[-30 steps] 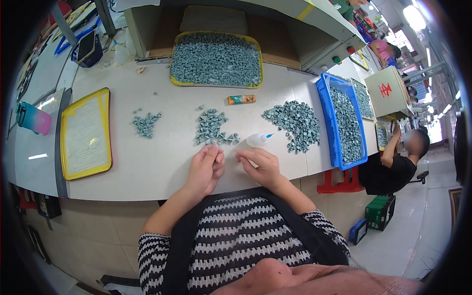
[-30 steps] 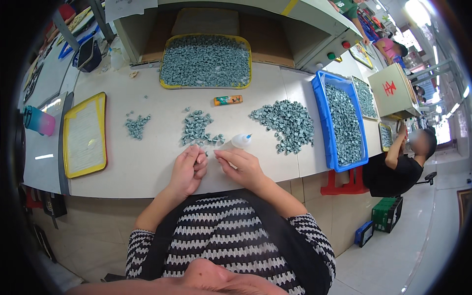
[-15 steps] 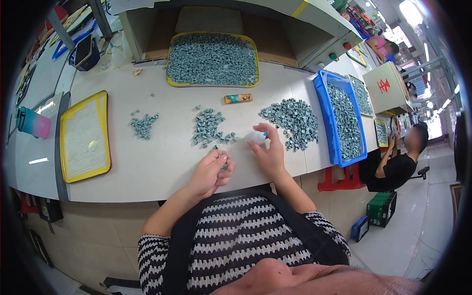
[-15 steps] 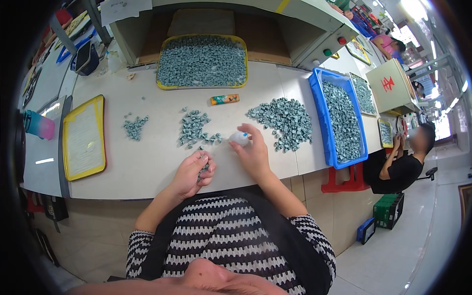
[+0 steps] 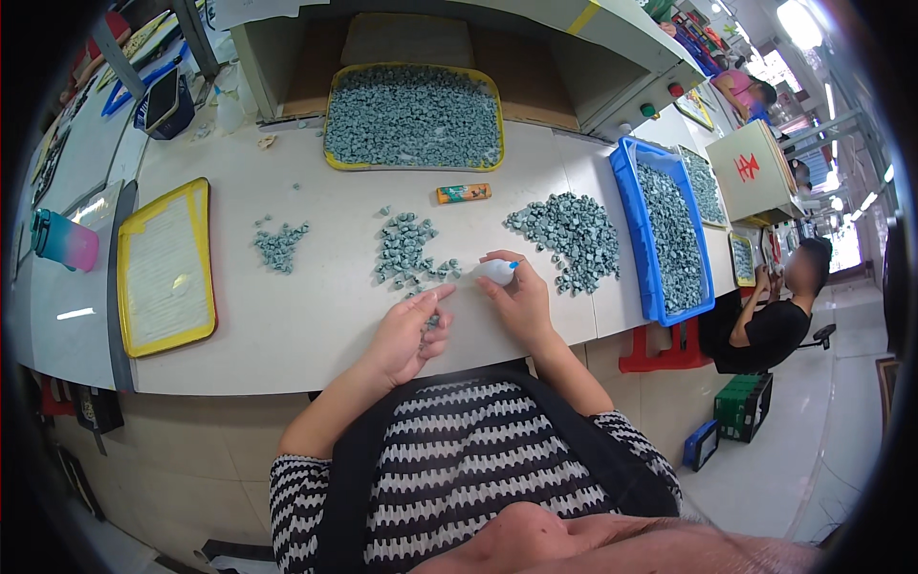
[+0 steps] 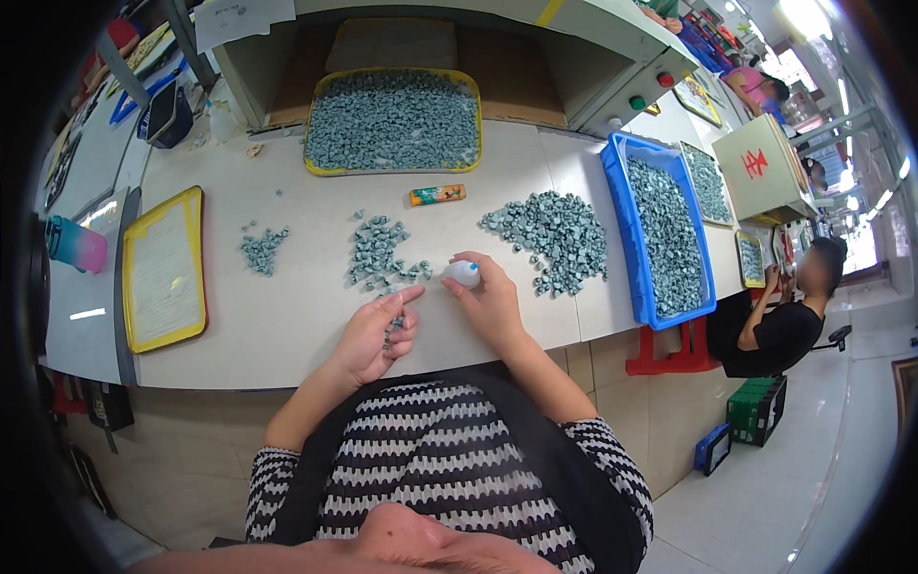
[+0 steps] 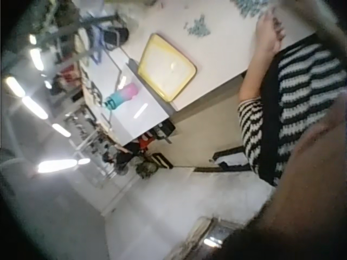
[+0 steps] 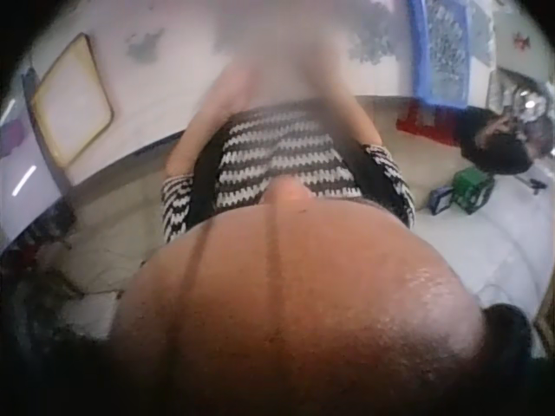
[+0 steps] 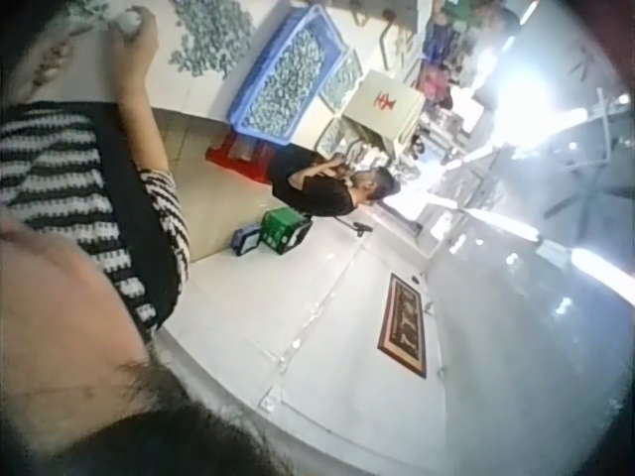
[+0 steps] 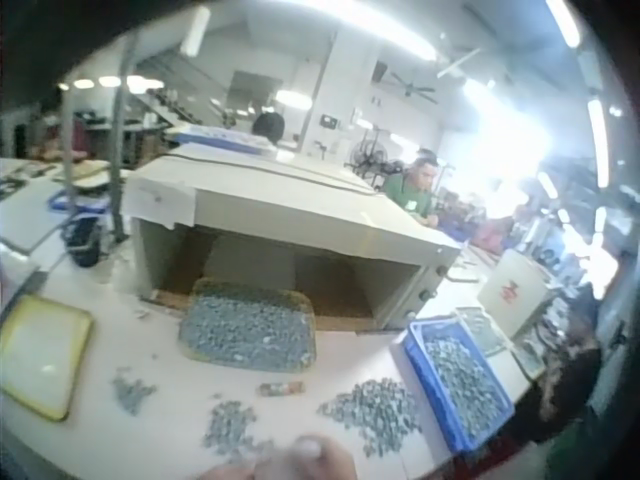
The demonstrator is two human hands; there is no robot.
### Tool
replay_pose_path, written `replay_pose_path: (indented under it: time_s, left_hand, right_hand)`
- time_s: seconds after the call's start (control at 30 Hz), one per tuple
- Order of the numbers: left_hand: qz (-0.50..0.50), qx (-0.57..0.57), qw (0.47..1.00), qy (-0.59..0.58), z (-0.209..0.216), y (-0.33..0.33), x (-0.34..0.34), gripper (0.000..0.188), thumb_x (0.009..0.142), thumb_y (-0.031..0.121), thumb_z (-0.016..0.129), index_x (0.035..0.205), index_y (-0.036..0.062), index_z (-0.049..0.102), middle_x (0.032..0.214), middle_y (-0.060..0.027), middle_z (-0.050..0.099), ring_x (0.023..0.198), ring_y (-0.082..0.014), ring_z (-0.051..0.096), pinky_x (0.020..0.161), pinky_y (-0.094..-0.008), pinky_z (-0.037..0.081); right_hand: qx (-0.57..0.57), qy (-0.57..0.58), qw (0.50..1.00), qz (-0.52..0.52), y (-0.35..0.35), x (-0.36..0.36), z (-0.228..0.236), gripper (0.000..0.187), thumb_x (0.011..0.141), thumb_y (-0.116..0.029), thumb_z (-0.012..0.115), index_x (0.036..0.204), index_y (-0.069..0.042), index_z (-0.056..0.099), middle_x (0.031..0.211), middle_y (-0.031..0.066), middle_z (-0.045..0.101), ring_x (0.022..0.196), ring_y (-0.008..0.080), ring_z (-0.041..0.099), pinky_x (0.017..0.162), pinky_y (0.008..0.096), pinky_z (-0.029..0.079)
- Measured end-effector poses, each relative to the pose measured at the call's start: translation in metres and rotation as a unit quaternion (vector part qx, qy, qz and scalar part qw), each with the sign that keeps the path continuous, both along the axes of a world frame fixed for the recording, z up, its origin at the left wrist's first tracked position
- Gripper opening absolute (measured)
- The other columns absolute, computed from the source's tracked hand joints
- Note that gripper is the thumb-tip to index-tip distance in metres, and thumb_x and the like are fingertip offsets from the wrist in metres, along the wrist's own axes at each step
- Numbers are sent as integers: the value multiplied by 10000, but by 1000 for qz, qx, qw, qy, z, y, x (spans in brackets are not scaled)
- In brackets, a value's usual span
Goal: The person applies adhesive from a squeeze bottle onto small components and attaches them together by hand.
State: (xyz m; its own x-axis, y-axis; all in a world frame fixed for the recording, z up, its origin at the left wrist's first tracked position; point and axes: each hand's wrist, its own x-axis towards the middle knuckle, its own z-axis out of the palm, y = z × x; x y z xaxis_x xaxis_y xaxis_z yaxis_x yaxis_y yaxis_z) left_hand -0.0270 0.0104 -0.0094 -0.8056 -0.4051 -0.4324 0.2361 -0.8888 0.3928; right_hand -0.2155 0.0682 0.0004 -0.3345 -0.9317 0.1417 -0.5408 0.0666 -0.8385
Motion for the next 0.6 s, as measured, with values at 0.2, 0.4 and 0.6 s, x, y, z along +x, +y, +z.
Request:
replay_pose_path:
  time_s: [0.2, 0.4, 0.6]
  left_hand:
    - [-35, -43, 998, 31, -5, 1, 1, 392, 950, 98, 385, 1310, -55, 348, 796, -26, 446, 585, -67, 320, 461, -176, 288]
    - [1, -57, 997, 48, 1, 5, 2, 300, 941, 104, 421, 1216, -14, 433, 821, -41, 474, 593, -59, 324, 463, -171, 279]
    - [20, -76, 996, 30, -7, 3, 3, 95, 931, 130, 479, 947, 37, 492, 770, -46, 506, 540, -54, 314, 424, -174, 248]
  right_hand:
    - [-49, -36, 998, 24, 2, -6, -16, 314, 843, -22, 591, 1126, 9, 456, 1052, 114, 598, 968, 167, 572, 845, 275, 449]
    - [-39, -38, 995, 87, 4, -4, -11, 354, 840, 18, 567, 1159, 7, 415, 1052, 128, 597, 972, 185, 577, 856, 291, 455]
    - [-43, 9, 997, 71, 5, 1, -6, 453, 773, -1, 658, 1170, -12, 439, 1019, 109, 607, 934, 168, 586, 828, 281, 462]
